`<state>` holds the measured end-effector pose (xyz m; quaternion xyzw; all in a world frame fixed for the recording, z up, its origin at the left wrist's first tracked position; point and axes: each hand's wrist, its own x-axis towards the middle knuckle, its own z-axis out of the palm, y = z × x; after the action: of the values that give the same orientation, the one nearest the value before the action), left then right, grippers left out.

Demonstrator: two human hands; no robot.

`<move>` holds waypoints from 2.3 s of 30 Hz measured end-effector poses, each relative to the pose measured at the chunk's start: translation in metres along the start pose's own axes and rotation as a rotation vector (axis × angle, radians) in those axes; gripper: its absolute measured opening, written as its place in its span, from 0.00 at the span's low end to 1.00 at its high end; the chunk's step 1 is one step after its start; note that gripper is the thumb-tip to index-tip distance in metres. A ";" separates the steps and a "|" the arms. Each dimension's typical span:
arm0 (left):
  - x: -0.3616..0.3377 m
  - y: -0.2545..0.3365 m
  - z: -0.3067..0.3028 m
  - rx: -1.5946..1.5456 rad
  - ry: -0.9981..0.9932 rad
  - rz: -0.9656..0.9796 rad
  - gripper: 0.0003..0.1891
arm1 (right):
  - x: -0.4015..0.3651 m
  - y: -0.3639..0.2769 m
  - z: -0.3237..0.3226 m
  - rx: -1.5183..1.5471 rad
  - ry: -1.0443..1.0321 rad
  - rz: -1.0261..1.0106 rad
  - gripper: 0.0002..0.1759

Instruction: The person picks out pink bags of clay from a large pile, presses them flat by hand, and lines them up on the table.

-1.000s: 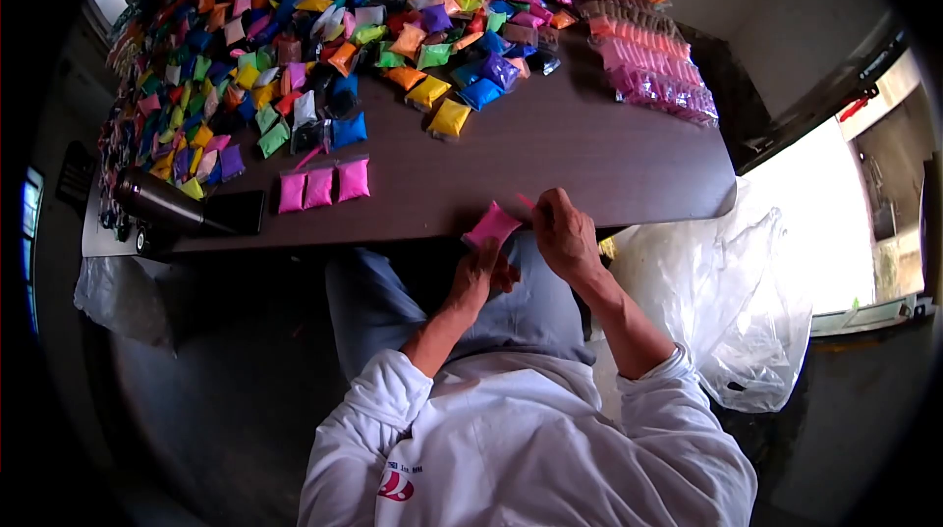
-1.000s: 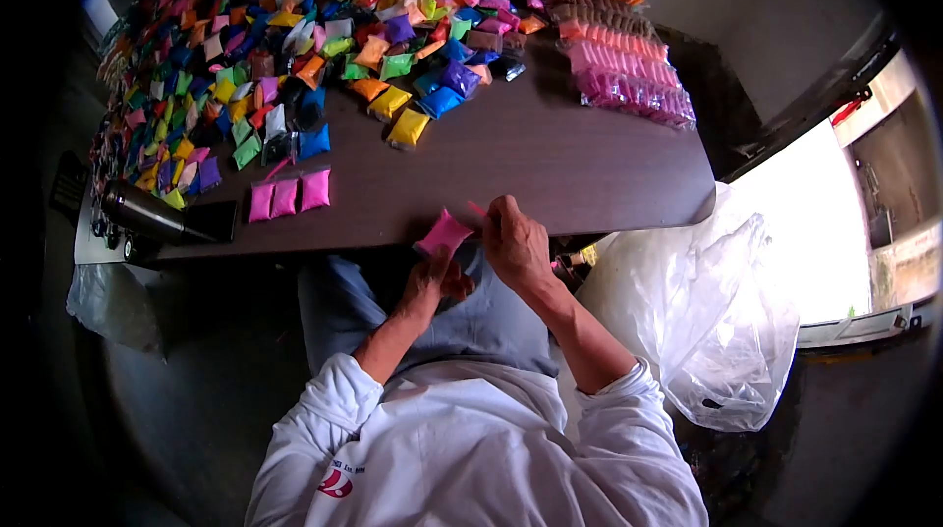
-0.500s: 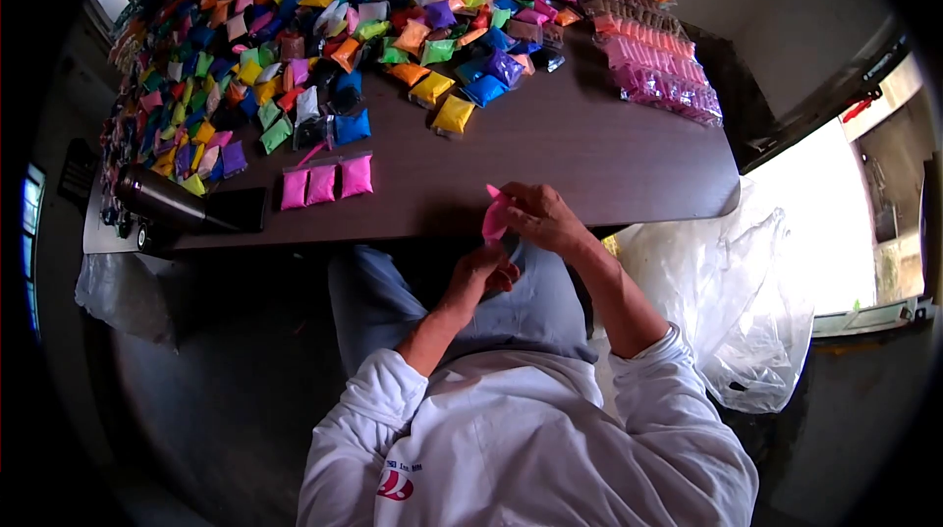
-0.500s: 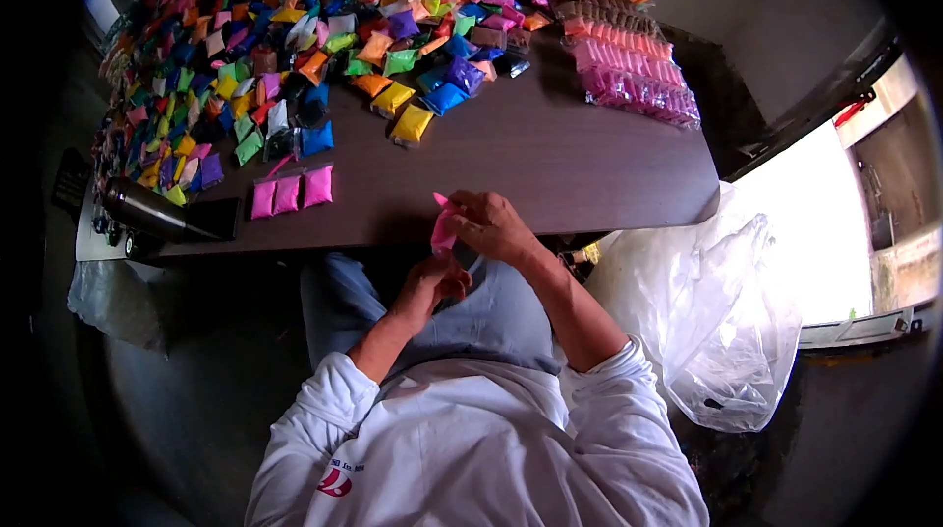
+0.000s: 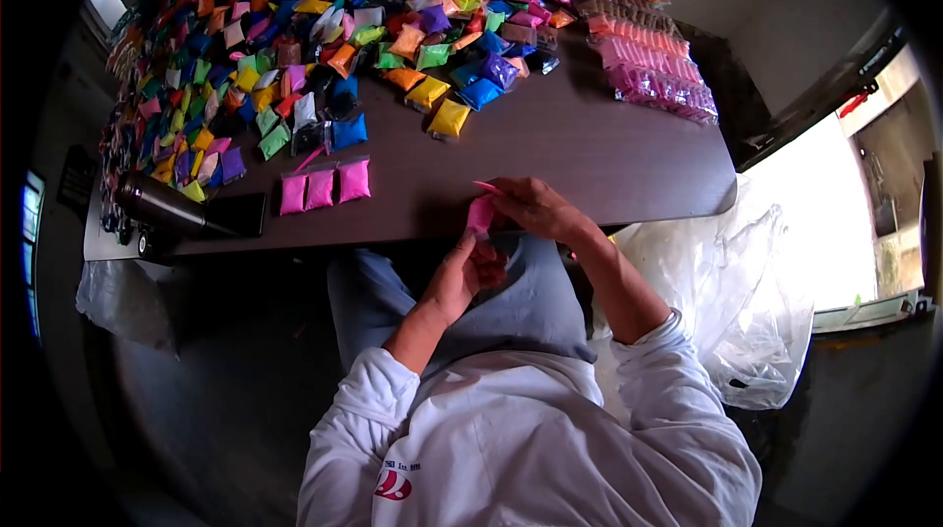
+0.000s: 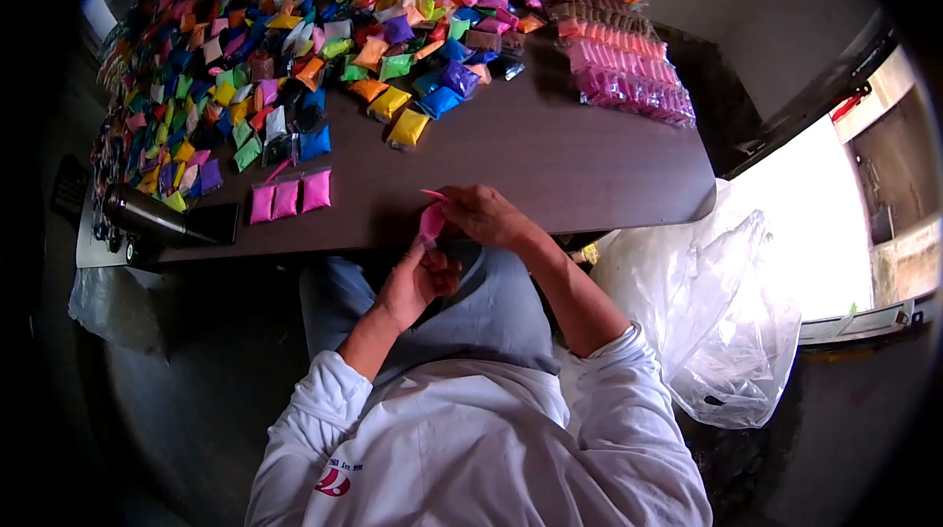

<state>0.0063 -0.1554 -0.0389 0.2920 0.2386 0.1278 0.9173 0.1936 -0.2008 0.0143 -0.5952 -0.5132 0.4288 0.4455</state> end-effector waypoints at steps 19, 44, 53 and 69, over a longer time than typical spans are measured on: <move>0.011 -0.010 -0.002 0.107 0.113 0.077 0.23 | -0.023 -0.003 -0.006 -0.405 0.268 -0.055 0.11; 0.023 -0.019 0.006 0.367 0.145 0.274 0.28 | -0.003 -0.013 -0.002 -0.805 0.434 -0.255 0.05; 0.018 -0.013 0.016 0.329 0.192 0.238 0.27 | 0.002 -0.007 0.001 -0.924 0.380 -0.261 0.06; 0.017 -0.007 0.011 0.311 0.158 0.262 0.26 | 0.012 -0.008 -0.010 -0.983 0.394 -0.289 0.06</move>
<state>0.0269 -0.1597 -0.0409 0.4475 0.2867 0.2300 0.8152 0.2026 -0.1893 0.0241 -0.7258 -0.6364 -0.0466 0.2570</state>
